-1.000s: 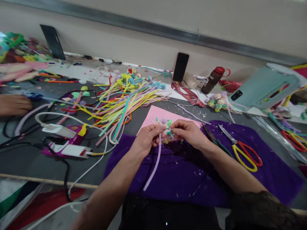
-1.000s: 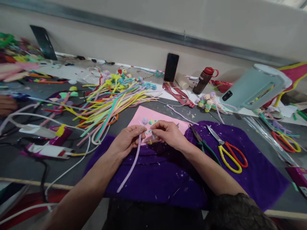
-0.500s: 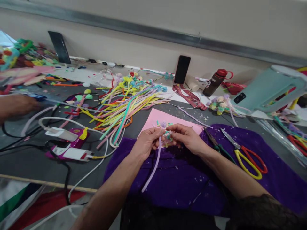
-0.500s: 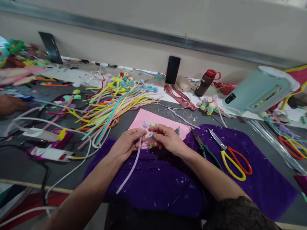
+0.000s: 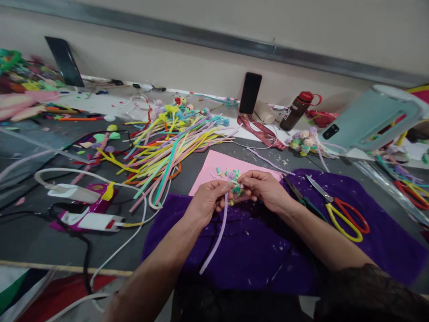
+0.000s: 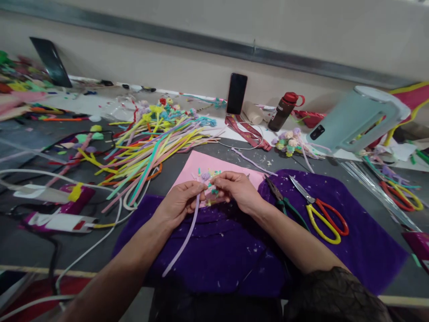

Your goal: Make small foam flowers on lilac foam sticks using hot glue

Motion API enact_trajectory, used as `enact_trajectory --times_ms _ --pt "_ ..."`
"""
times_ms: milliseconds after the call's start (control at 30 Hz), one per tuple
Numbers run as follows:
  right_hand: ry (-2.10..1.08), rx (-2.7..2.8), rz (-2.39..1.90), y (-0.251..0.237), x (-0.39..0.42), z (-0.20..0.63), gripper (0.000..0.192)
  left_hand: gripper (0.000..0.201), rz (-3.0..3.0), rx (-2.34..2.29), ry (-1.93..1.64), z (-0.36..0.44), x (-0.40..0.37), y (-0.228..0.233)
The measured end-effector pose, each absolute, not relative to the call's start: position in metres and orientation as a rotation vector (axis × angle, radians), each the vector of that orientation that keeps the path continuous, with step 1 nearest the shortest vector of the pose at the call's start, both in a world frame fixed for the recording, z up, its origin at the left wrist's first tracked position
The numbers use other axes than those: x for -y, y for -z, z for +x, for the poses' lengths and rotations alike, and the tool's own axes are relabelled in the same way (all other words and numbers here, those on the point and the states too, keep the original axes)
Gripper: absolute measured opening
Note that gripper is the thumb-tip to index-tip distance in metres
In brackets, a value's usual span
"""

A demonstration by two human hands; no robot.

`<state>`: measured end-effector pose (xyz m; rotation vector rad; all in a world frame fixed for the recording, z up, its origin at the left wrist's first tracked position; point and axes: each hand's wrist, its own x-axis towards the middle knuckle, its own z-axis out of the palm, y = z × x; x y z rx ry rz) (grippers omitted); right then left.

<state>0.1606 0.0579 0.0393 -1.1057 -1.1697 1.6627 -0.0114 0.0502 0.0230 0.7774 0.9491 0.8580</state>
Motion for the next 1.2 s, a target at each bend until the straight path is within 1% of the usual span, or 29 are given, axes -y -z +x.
enact_trajectory --times_ms 100,300,633,867,1033,1200 --pt "-1.763 1.074 -1.078 -0.036 -0.06 0.163 0.024 0.024 0.764 -0.946 -0.883 -0.012 -0.049 -0.023" --pt "-1.774 1.078 -1.06 -0.033 -0.056 0.16 0.023 0.025 0.759 -0.954 -0.922 -0.011 -0.048 -0.023" --pt "-1.474 1.278 -1.136 -0.035 -0.05 0.153 0.015 0.026 0.765 -0.939 -0.87 -0.005 -0.047 -0.018" --pt "-1.427 1.397 -1.122 -0.035 -0.046 0.151 0.011 0.025 0.724 -0.955 -0.877 -0.005 -0.046 -0.024" --pt "-1.519 1.397 -1.117 -0.039 -0.045 0.152 0.013 0.025 0.728 -0.937 -0.898 -0.006 -0.045 -0.022" --pt "-1.752 1.254 -1.072 -0.038 -0.048 0.155 0.013 0.025 0.796 -0.954 -0.872 -0.006 -0.045 -0.022"
